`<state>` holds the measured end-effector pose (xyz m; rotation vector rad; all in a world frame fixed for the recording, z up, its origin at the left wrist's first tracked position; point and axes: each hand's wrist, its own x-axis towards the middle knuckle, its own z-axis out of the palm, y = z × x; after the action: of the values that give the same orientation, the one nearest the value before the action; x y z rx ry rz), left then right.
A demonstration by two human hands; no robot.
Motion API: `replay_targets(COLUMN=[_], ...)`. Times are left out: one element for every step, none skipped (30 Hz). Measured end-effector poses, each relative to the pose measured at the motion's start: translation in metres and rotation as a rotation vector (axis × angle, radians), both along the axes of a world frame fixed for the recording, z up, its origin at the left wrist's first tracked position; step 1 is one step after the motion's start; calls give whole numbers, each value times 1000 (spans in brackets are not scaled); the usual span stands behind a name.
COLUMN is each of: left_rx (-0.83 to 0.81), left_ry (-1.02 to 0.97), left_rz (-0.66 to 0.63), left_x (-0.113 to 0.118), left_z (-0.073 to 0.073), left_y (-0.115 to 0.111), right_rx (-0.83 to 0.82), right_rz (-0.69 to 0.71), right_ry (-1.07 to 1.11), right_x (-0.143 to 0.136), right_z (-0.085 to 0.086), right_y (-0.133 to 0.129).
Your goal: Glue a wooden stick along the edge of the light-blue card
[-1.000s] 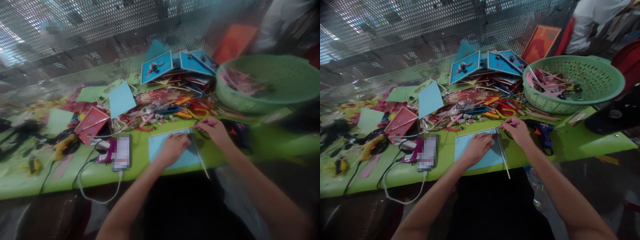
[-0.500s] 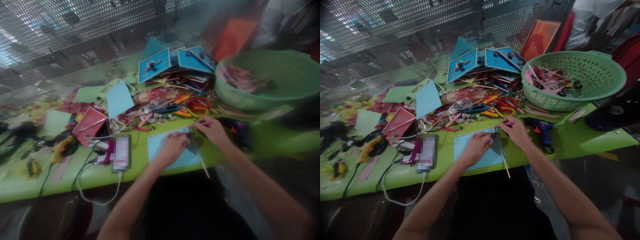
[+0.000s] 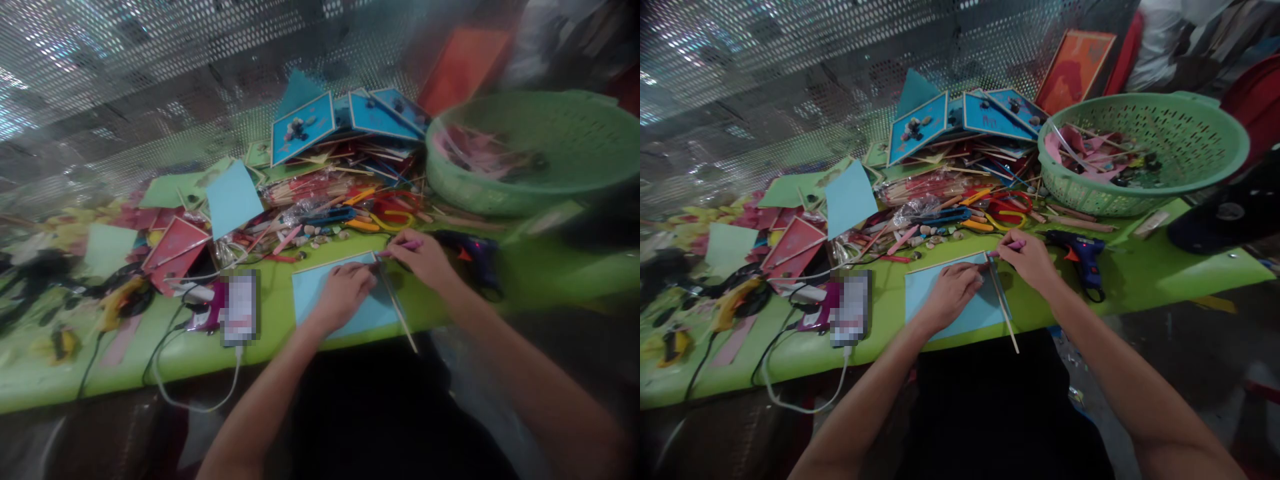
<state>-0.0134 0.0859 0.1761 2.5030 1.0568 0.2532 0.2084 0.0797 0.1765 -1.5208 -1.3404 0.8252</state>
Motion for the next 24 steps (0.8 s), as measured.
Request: replay_targets(left_rx=[1,2,2,2,3,4,5,5,4,3,1,-3,-6,-7,-7,-8,-10,-13,-17,-21,-23,-24,-22,-21], left_ry=[2,5,8,11,13,15,15,16,19,23,28,32,34,34,31,28,26,25,25,24,23,18,10,0], left_rz=[0,2,5,9,13,17,18,18,19,21,23,25,25,25,22,21,19,20,22,24,24,20,14,8], left_x=[0,0,0,0,0,0,0,0,0,0,0,0,0,0,0,0,1,1,1,1,1,1,1,1], left_z=[0,0,0,0,0,-1,-1,-1,-1,-1,-1,-1,-1,0,1,1,2,3,4,4,4,5,5,4], left_y=[0,0,0,0,0,0,1,1,1,1,1,1,1,1,0,0,0,0,-1,-1,-1,-1,-1,-1], right_rx=[1,2,3,0,-5,-12,-18,-24,-28,-31,-34,-38,-39,-37,-33,-30,-28,-28,-31,-39,-49,-59,-67,-71], right_rz=[0,-1,1,4,7,9,9,7,2,-4,-8,-8,-10,-11,-10,-7,-4,-1,3,7,11,15,19,20], right_ry=[5,8,12,20,32,43,50,50,43,33,24,21,22,23,28,37,46,55,62,66,68,66,62,55], right_x=[0,0,0,0,0,0,0,0,-1,-1,-1,-2,-2,-2,-2,-2,-2,-2,-2,-2,-2,-1,-1,-1], right_z=[0,-1,-1,-1,0,0,1,1,2,2,2,3,3,3,3,3,3,4,4,4,3,3,2,2], right_y=[0,0,0,-1,-1,-1,-2,-2,-3,-4,-5,-6,-7,-9,-11,-13,-15,-18,-21,-23,-26,-29,-32,-35])
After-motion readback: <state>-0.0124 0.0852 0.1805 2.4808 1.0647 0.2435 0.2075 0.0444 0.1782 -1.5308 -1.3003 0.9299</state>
